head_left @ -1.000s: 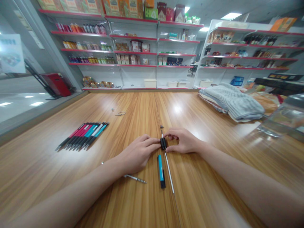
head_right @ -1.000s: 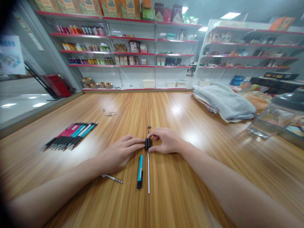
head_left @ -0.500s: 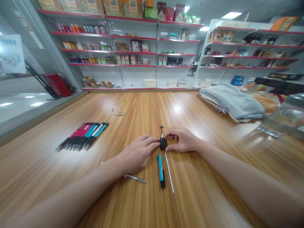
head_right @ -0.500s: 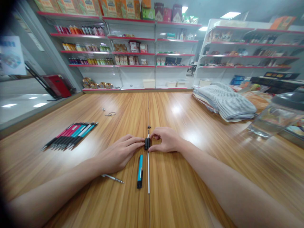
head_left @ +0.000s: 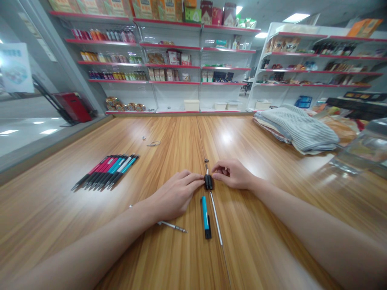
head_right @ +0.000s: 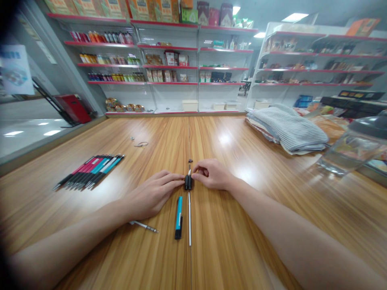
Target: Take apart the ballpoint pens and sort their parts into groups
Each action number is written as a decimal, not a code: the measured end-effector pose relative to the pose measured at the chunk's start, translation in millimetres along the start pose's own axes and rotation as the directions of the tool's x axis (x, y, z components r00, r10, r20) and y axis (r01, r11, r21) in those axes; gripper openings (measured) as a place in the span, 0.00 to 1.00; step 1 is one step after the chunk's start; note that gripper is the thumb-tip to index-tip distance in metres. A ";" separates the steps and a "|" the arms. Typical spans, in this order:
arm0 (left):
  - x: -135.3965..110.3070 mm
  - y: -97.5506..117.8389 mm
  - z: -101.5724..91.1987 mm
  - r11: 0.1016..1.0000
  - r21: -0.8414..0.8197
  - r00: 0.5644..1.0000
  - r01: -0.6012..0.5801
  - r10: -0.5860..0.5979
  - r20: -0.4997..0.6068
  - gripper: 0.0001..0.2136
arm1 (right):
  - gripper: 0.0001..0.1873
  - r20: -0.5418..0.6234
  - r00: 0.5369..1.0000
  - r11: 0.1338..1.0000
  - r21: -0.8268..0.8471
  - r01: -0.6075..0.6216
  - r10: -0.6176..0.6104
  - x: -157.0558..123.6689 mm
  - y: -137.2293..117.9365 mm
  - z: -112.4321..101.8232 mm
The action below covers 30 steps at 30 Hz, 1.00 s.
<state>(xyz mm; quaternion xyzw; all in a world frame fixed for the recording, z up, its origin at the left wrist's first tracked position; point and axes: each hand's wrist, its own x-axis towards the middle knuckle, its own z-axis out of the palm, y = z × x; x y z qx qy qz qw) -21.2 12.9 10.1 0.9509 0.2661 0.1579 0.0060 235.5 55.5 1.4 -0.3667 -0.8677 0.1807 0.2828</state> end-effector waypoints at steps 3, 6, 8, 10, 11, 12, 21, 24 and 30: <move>0.1 0.2 0.4 1.000 0.004 1.000 -0.001 0.001 -0.001 0.21 | 0.09 -0.054 0.998 0.999 -0.044 -0.015 0.012 2.3 2.2 3.1; 0.7 -0.1 0.7 1.000 0.008 1.000 -0.003 0.003 0.001 0.21 | 0.08 -0.067 0.998 0.998 -0.069 0.007 -0.011 5.3 2.6 5.0; 1.0 -0.3 0.5 1.000 0.011 1.000 -0.002 0.002 0.010 0.21 | 0.08 -0.073 0.997 0.997 -0.076 0.022 -0.027 6.7 2.9 5.5; 0.8 -0.5 0.2 1.000 0.012 1.000 0.001 -0.002 0.018 0.21 | 0.08 -0.081 0.996 0.996 -0.080 0.026 -0.032 7.3 3.2 5.7; 0.5 -0.5 0.2 1.000 0.011 1.000 0.003 -0.003 0.018 0.20 | 0.08 -0.083 0.996 0.996 -0.082 0.025 -0.031 7.3 3.2 5.7; 0.0 -0.4 0.5 1.000 0.009 1.000 0.004 -0.005 0.016 0.20 | 0.08 -0.082 0.996 0.996 -0.083 0.022 -0.029 7.3 3.2 5.6; 4.6 -1.6 -15.0 0.989 -0.146 0.998 0.039 -0.031 0.058 0.16 | 0.08 -0.085 0.996 0.997 -0.073 0.005 -0.011 5.9 4.4 5.6; 2.5 -2.5 -46.0 0.953 -0.272 0.965 0.135 -0.065 0.252 0.11 | 0.09 -0.084 0.996 0.998 -0.060 -0.005 -0.001 5.6 5.4 5.6; -25.7 1.1 -85.4 0.924 0.027 0.727 0.381 -0.318 0.609 0.18 | 0.09 -0.087 0.996 0.999 -0.048 -0.020 0.016 5.6 6.4 4.7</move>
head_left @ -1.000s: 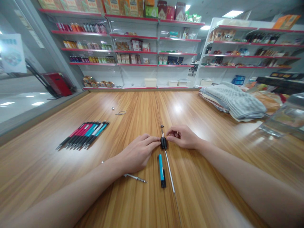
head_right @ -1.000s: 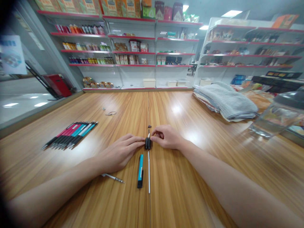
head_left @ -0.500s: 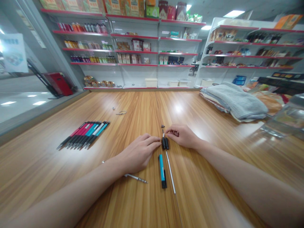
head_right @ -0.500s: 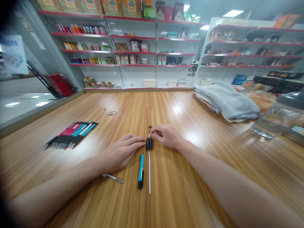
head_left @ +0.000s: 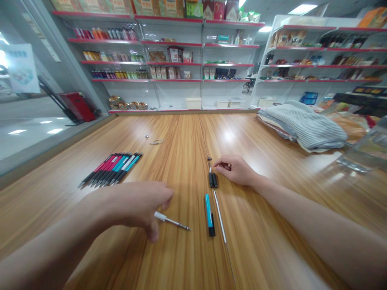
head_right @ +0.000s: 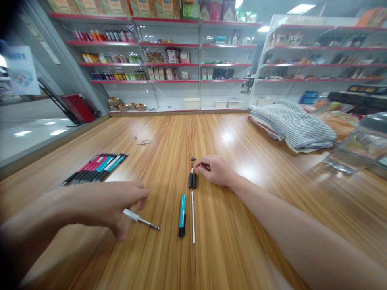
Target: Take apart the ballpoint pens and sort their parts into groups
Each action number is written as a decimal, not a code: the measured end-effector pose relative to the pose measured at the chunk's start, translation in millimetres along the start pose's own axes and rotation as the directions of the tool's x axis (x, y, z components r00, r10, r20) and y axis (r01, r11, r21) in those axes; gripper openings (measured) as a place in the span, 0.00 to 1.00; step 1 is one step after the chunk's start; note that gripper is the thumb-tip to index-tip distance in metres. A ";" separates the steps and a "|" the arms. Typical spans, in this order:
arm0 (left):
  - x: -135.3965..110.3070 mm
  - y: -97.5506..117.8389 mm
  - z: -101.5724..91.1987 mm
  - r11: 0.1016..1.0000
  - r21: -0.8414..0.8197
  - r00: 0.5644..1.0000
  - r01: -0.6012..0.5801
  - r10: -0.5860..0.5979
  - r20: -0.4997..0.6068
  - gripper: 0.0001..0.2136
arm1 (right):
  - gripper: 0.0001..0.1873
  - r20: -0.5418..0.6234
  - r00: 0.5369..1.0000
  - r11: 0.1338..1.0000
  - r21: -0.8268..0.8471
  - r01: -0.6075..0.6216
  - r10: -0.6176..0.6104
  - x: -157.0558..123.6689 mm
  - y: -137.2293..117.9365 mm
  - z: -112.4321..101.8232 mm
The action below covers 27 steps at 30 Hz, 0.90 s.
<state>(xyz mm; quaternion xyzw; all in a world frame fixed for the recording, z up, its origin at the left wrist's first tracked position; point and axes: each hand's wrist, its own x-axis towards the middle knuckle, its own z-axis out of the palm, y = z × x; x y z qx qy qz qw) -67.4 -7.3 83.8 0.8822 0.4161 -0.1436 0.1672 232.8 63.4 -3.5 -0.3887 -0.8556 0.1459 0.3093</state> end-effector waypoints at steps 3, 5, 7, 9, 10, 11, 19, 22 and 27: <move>-3.6 3.7 5.4 0.988 0.097 0.992 0.124 -0.126 0.017 0.15 | 0.09 -0.002 1.000 1.000 -0.005 -0.008 0.008 -0.4 1.3 0.4; -0.5 6.6 7.4 0.991 0.084 0.995 0.101 -0.102 0.010 0.11 | 0.09 -0.004 1.000 1.000 -0.007 -0.009 0.009 -0.6 2.1 0.8; 3.7 6.7 8.4 0.998 0.049 0.999 0.048 -0.048 -0.001 0.07 | 0.09 -0.005 1.000 1.000 -0.008 -0.013 0.013 -0.6 2.5 0.9; 6.9 3.7 8.7 1.000 0.031 1.000 -0.002 0.002 -0.024 0.03 | 0.09 -0.010 1.000 1.000 -0.006 -0.018 0.018 -0.4 2.4 0.7; 7.9 1.5 8.3 0.999 0.029 0.999 -0.018 0.019 -0.034 0.02 | 0.09 -0.011 1.000 1.000 -0.004 -0.021 0.021 -0.3 2.2 0.5; 8.5 -0.6 7.4 0.999 0.031 0.999 -0.029 0.030 -0.038 0.02 | 0.09 -0.012 1.000 1.000 -0.002 -0.024 0.024 -0.2 2.1 0.4; 10.2 -9.2 -11.1 0.985 -0.154 0.995 -0.073 0.083 0.060 0.08 | 0.10 -0.020 0.999 0.999 0.018 -0.040 0.040 -0.5 3.7 1.1; 20.9 -11.6 -3.7 0.979 -0.180 0.994 -0.098 0.088 -0.067 0.12 | 0.10 -0.037 0.999 1.000 0.023 -0.013 0.014 -1.6 2.5 0.2; 53.2 -2.3 27.5 0.999 -0.043 0.868 -0.024 -0.001 -0.497 0.09 | 0.18 -0.043 0.991 0.992 0.013 0.126 -0.126 -1.5 -10.4 -2.0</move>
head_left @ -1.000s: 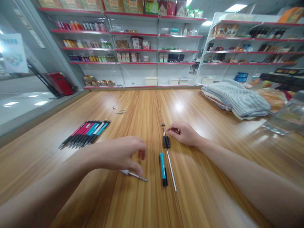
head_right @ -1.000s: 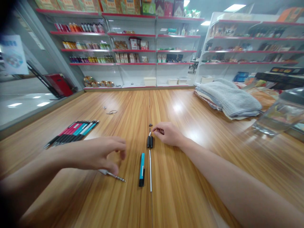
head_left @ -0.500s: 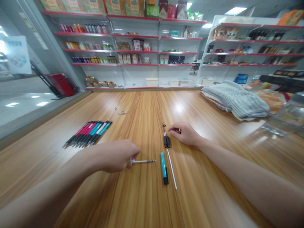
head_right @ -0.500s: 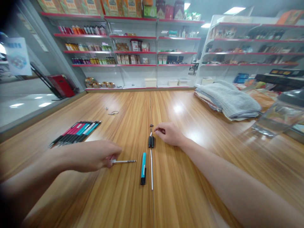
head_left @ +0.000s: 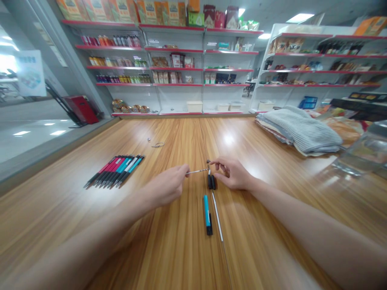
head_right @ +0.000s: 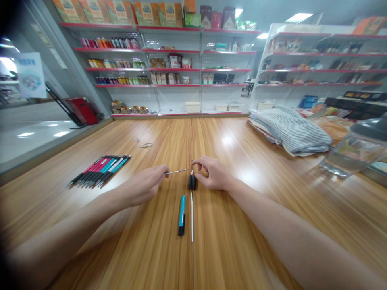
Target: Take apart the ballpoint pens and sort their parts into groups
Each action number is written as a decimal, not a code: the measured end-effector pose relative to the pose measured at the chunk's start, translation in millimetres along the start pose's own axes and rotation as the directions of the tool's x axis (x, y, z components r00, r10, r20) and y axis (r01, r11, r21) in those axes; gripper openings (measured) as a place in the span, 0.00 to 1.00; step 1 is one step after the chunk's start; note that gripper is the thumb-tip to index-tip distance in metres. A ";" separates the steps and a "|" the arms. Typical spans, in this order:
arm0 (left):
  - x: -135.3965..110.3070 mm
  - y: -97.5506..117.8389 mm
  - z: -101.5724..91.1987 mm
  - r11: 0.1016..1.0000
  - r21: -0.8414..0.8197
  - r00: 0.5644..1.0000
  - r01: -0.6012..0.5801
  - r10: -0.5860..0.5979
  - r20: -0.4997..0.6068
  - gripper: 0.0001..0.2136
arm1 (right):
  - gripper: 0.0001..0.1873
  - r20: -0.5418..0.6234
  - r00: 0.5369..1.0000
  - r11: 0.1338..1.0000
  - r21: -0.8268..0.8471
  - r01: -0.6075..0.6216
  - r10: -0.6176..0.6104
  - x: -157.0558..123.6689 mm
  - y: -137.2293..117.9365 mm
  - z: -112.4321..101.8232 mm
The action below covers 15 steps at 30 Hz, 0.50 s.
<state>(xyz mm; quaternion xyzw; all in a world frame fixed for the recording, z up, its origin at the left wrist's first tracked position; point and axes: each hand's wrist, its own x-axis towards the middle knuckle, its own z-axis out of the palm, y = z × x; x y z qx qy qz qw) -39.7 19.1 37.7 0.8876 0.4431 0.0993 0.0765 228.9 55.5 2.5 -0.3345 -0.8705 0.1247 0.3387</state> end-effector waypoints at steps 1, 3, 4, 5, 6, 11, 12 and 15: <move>3.4 3.4 8.1 1.000 0.019 0.998 0.022 -0.020 -0.058 0.10 | 0.20 -0.002 1.000 1.000 -0.013 0.025 -0.025 1.0 -3.3 0.6; 11.3 10.2 20.9 0.998 0.060 0.990 0.029 -0.021 -0.138 0.13 | 0.21 -0.007 0.998 0.998 -0.033 0.058 -0.058 3.2 -8.6 3.2; 15.5 12.8 25.5 0.996 0.084 0.986 0.026 -0.012 -0.165 0.14 | 0.18 -0.015 0.998 0.997 -0.040 0.065 -0.066 4.2 -10.2 4.8; 19.6 14.7 28.9 0.994 0.108 0.982 0.023 -0.002 -0.189 0.14 | 0.15 -0.027 0.997 0.996 -0.044 0.071 -0.072 4.8 -11.0 6.4; 23.3 15.6 31.3 0.991 0.130 0.978 0.020 0.008 -0.207 0.14 | 0.12 -0.044 0.996 0.996 -0.049 0.075 -0.077 5.3 -11.0 7.8; 30.2 10.3 33.4 0.980 0.200 0.967 -0.014 0.064 -0.247 0.13 | 0.10 -0.116 0.988 0.994 -0.055 0.100 -0.105 4.9 -6.5 9.5; 29.5 8.4 32.8 0.977 0.209 0.967 -0.028 0.080 -0.244 0.13 | 0.10 -0.124 0.986 0.993 -0.053 0.106 -0.112 4.7 -5.8 9.5; 27.2 3.1 31.7 0.971 0.229 0.967 -0.067 0.120 -0.224 0.13 | 0.09 -0.137 0.983 0.991 -0.056 0.118 -0.124 4.7 -4.5 10.5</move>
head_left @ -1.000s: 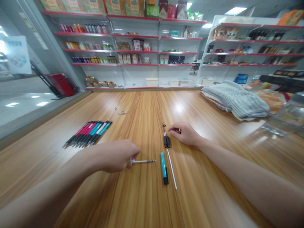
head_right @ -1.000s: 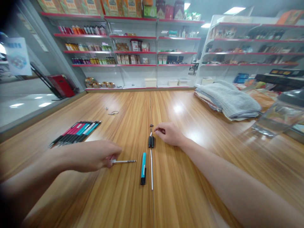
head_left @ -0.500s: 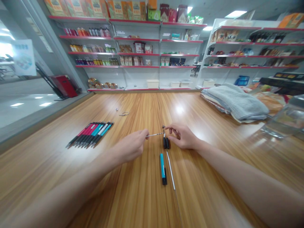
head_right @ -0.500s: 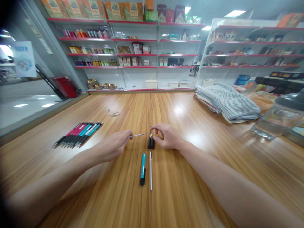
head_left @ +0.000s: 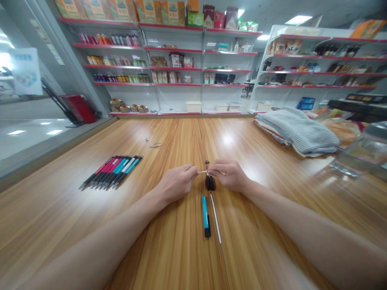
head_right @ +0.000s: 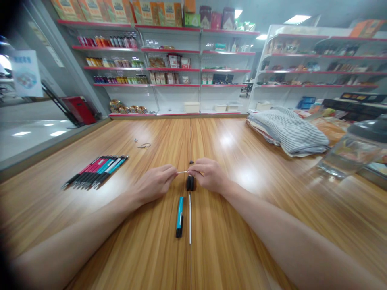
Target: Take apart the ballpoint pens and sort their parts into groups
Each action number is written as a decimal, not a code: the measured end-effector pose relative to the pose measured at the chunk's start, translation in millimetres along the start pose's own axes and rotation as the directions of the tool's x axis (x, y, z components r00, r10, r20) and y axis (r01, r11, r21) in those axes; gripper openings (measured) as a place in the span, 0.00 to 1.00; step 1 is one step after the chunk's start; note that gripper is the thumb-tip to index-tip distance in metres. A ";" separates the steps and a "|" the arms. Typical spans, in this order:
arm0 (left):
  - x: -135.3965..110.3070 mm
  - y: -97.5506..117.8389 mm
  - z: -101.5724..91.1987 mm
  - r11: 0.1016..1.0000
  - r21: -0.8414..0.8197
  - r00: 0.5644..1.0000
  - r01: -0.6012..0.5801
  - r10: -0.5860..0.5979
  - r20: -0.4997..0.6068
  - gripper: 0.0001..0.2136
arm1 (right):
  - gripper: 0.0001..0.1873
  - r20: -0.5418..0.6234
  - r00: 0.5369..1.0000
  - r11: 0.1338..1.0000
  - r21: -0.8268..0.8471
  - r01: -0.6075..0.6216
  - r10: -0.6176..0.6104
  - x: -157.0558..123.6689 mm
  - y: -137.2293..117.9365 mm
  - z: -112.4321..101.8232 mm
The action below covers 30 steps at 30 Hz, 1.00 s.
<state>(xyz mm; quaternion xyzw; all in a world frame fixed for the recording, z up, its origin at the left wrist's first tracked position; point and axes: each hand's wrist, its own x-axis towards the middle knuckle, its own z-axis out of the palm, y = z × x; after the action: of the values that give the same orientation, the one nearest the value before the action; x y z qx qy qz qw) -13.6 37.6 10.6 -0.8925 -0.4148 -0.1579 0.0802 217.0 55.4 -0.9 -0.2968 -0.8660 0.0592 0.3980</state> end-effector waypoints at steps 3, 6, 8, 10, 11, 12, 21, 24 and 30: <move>-0.9 -3.4 0.7 1.000 0.003 1.000 -0.022 0.022 0.017 0.13 | 0.09 -0.006 1.000 1.000 -0.011 -0.016 0.016 0.4 1.5 1.6; -0.7 -4.9 1.0 1.000 0.009 1.000 -0.015 0.015 0.018 0.13 | 0.09 -0.015 0.999 0.999 -0.010 -0.031 0.031 1.2 3.5 2.4; -0.5 -4.7 0.2 1.000 0.020 1.000 -0.005 0.005 0.018 0.13 | 0.09 -0.019 0.999 0.999 -0.011 -0.040 0.040 1.7 4.5 2.7; -0.4 -3.7 -1.1 0.999 0.034 1.000 0.008 -0.008 0.020 0.13 | 0.09 -0.023 0.998 0.999 -0.007 -0.053 0.053 2.1 4.8 3.4; -0.4 -3.1 -1.8 0.999 0.038 1.000 0.013 -0.014 0.022 0.13 | 0.09 -0.023 0.998 0.998 -0.001 -0.060 0.060 2.2 4.7 3.8; -0.5 -2.8 -2.5 0.999 0.039 1.000 0.018 -0.019 0.024 0.13 | 0.09 -0.021 0.998 0.998 0.008 -0.065 0.065 2.1 4.6 4.0; -3.3 -30.1 -1.5 0.983 -0.012 0.983 0.182 -0.182 -0.035 0.13 | 0.10 -0.167 0.945 0.955 -0.048 -0.292 0.281 -3.0 28.1 -13.0; -2.8 -34.0 1.0 0.976 -0.012 0.975 0.217 -0.217 -0.042 0.13 | 0.10 -0.117 0.949 0.949 -0.088 -0.304 0.293 -3.1 34.0 -13.5; -2.6 -24.7 6.4 0.987 -0.037 0.988 0.155 -0.156 -0.008 0.12 | 0.10 0.084 0.976 0.979 -0.065 -0.195 0.200 0.4 22.1 -2.1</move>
<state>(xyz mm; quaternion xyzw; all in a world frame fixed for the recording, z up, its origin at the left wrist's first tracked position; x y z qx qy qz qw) -32.7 53.4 4.0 -0.8579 -0.4798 -0.1759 0.0537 228.7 73.4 -6.7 -0.3895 -0.8507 0.0873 0.3421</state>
